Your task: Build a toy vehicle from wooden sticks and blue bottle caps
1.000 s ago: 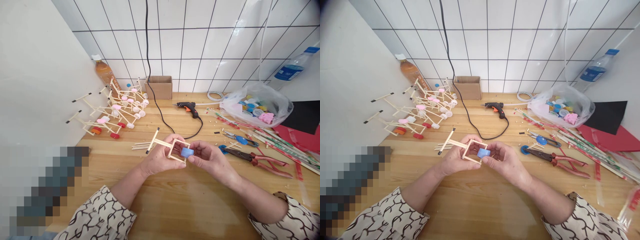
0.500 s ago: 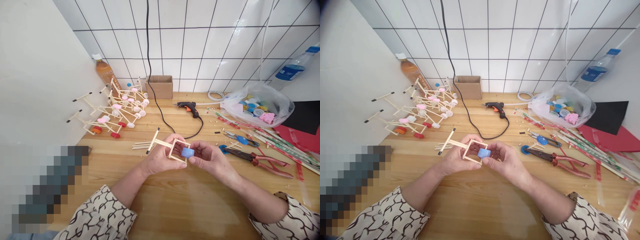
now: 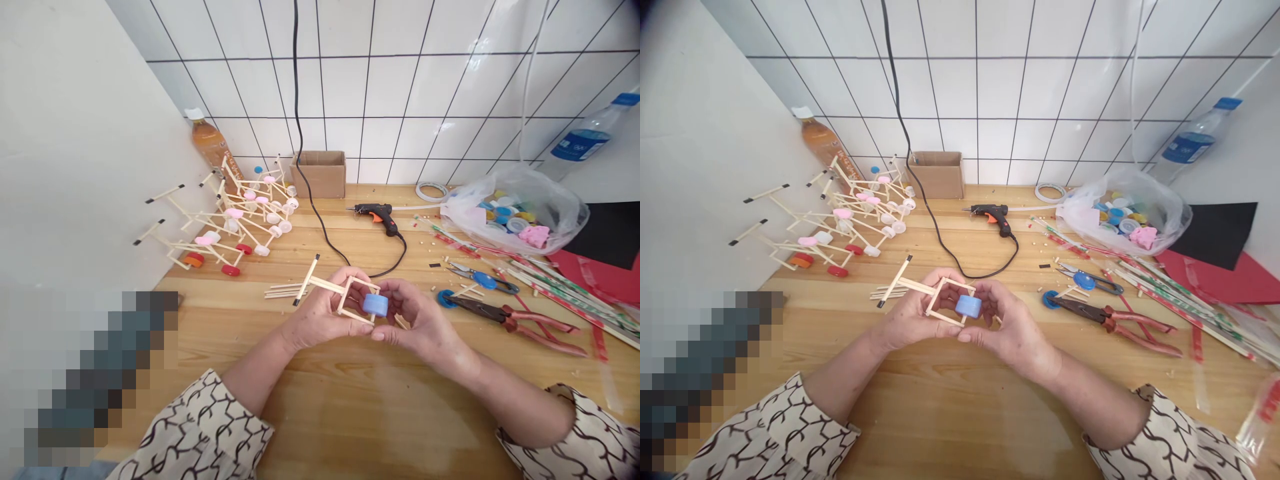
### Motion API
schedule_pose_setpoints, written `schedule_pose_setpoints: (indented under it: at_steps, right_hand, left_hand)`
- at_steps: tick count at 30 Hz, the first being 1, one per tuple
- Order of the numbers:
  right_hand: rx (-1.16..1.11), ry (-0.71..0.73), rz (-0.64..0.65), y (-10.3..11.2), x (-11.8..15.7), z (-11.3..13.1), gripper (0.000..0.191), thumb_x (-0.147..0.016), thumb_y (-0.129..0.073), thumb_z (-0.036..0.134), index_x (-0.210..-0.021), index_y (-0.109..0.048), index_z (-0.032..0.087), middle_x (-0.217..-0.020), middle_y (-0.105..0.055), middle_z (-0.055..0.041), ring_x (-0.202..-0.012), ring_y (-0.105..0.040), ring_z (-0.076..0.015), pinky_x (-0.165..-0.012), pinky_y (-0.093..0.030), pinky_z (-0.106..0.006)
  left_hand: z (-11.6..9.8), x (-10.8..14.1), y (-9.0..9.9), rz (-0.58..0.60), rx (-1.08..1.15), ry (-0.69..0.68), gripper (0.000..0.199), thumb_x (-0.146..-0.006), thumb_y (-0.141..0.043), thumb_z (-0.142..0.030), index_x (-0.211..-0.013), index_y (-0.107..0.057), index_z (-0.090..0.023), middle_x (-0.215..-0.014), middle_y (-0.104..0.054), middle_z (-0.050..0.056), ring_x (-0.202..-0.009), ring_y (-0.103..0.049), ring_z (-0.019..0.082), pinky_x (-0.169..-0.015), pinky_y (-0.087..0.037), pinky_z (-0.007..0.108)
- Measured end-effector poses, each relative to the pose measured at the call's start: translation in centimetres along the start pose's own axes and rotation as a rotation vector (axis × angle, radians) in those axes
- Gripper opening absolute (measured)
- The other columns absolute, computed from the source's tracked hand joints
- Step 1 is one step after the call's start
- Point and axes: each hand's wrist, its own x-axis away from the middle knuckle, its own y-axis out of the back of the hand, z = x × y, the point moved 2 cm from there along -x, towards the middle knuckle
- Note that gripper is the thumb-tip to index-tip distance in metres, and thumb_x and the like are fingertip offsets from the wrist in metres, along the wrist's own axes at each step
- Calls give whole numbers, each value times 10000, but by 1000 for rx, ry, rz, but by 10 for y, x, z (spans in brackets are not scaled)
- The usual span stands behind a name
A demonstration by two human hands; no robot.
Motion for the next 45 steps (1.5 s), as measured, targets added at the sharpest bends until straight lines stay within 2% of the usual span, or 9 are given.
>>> schedule_pose_setpoints:
  at_steps: [7, 19, 32, 45]
  right_hand:
    - [14, 3, -10, 0, 0, 2, 481, -668, -733, 447, -1030, -520, 213, -877, -651, -47, -774, -598, -189, -660, -476, -315]
    - [131, 39, -13, 0, 3, 4, 437, -731, -677, 416, -1076, -521, 198, -877, -663, -61, -773, -617, -196, -684, -513, -323]
    - [154, 67, -29, 0, 3, 4, 421, -729, -665, 359, -1083, -521, 181, -873, -661, -65, -759, -627, -191, -655, -527, -315]
    - [195, 64, -17, 0, 2, 5, 415, -738, -642, 336, -1090, -517, 157, -878, -654, -76, -753, -612, -179, -656, -518, -302]
  left_hand:
    - [-1, 0, 0, 21, 39, 0, 516, -625, -779, -192, -1046, -482, -227, -999, -577, 28, -893, -587, 172, -764, -476, 287]
    - [-4, 0, 0, 60, 45, -54, 479, -690, -739, -241, -1082, -464, -211, -993, -563, 48, -903, -584, 179, -815, -469, 323]
    - [1, 0, 2, 33, 53, -32, 661, -665, -761, -213, -1210, -389, -256, -1079, -568, 61, -956, -589, 192, -841, -474, 342]
    - [1, -1, 9, 60, 144, -5, 572, -588, -794, -144, -1078, -509, -217, -1014, -593, 48, -925, -588, 184, -820, -477, 332]
